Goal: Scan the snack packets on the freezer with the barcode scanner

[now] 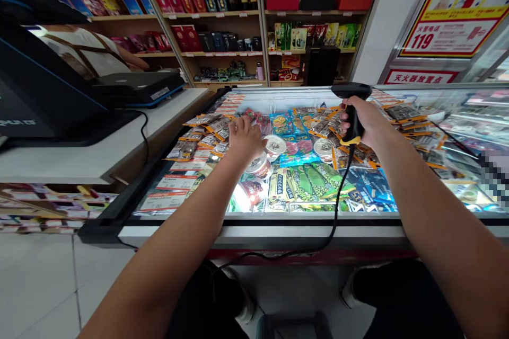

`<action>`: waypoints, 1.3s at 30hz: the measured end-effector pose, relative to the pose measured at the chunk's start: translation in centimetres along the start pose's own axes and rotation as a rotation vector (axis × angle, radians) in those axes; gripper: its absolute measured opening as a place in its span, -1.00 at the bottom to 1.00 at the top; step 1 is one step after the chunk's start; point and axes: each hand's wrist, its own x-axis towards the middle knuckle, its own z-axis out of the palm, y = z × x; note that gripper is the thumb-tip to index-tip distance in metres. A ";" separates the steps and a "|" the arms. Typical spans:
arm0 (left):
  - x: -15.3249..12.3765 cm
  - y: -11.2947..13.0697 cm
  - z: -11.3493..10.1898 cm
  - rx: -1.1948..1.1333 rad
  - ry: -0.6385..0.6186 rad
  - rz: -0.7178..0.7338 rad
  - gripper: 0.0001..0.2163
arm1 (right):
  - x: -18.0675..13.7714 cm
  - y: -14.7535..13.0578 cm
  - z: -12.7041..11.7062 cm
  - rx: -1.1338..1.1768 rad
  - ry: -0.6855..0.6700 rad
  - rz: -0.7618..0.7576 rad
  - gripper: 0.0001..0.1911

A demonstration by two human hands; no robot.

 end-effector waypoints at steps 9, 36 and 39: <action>-0.6 9.6 -0.5 -0.414 -0.235 0.674 -0.19 | 0.1 0.3 0.3 0.053 0.040 -0.033 -0.80; -3.1 7.3 -1.1 -0.151 -0.124 0.280 -0.05 | -2.2 1.1 1.8 -0.417 -0.272 0.217 -0.66; -2.9 7.0 -1.4 -0.130 -0.136 0.208 -0.03 | -2.0 1.0 1.7 -0.343 -0.279 0.193 -0.67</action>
